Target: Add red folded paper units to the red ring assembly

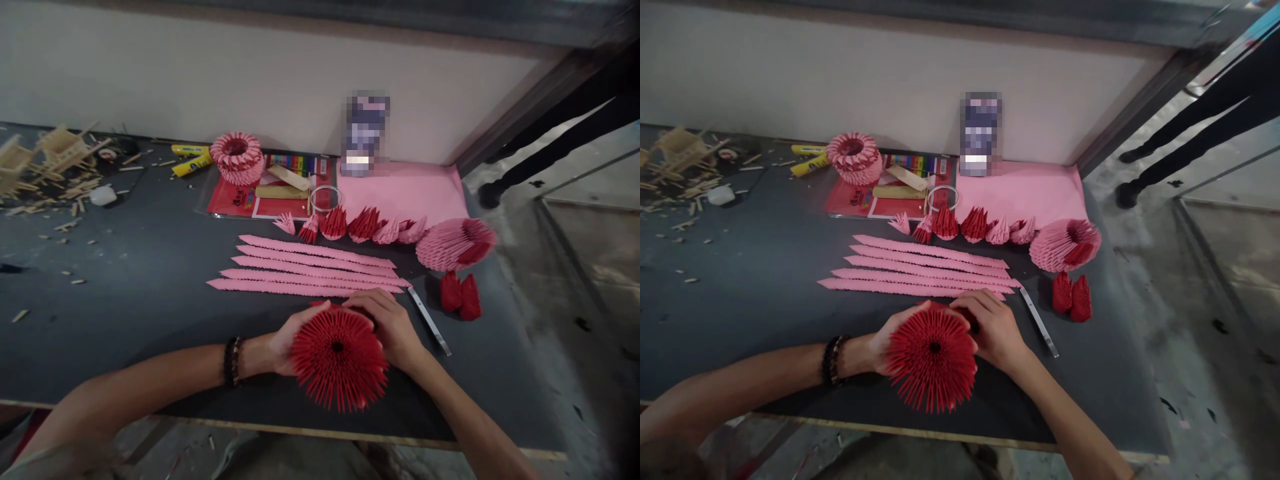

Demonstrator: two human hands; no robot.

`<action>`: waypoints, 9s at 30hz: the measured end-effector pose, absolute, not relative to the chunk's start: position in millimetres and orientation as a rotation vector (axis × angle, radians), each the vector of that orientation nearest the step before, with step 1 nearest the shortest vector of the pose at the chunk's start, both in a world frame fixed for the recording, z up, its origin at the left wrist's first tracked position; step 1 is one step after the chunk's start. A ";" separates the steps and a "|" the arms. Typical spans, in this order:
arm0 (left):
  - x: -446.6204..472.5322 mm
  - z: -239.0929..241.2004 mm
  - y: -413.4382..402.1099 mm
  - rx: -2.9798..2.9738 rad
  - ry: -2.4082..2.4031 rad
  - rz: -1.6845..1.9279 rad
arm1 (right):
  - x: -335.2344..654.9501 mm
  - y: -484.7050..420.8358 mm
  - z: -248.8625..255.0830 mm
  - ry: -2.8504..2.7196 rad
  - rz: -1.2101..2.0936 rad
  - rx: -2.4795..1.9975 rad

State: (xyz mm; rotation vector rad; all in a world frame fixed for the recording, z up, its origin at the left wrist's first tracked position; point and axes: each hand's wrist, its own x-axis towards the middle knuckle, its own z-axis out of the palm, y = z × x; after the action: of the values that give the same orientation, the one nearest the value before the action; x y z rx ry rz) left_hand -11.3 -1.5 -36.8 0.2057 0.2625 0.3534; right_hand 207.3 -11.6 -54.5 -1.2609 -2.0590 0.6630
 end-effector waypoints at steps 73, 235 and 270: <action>-13.9 -41.2 0.0 0.012 0.302 0.527 | 224.6 -14.0 -41.8 -1.052 1.588 -1.181; -12.4 -35.8 1.6 -0.020 0.220 0.619 | 274.2 8.4 -26.2 -2.356 1.007 -1.482; -6.8 -27.0 -0.9 0.081 0.473 0.585 | 227.6 -11.7 -46.6 -1.052 1.278 -1.385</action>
State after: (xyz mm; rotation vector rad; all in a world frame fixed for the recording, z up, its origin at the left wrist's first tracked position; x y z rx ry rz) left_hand -6.8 -0.9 -27.0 0.0805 0.4730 0.5850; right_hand 227.6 -11.7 -46.6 -1.3850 -1.0519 1.2780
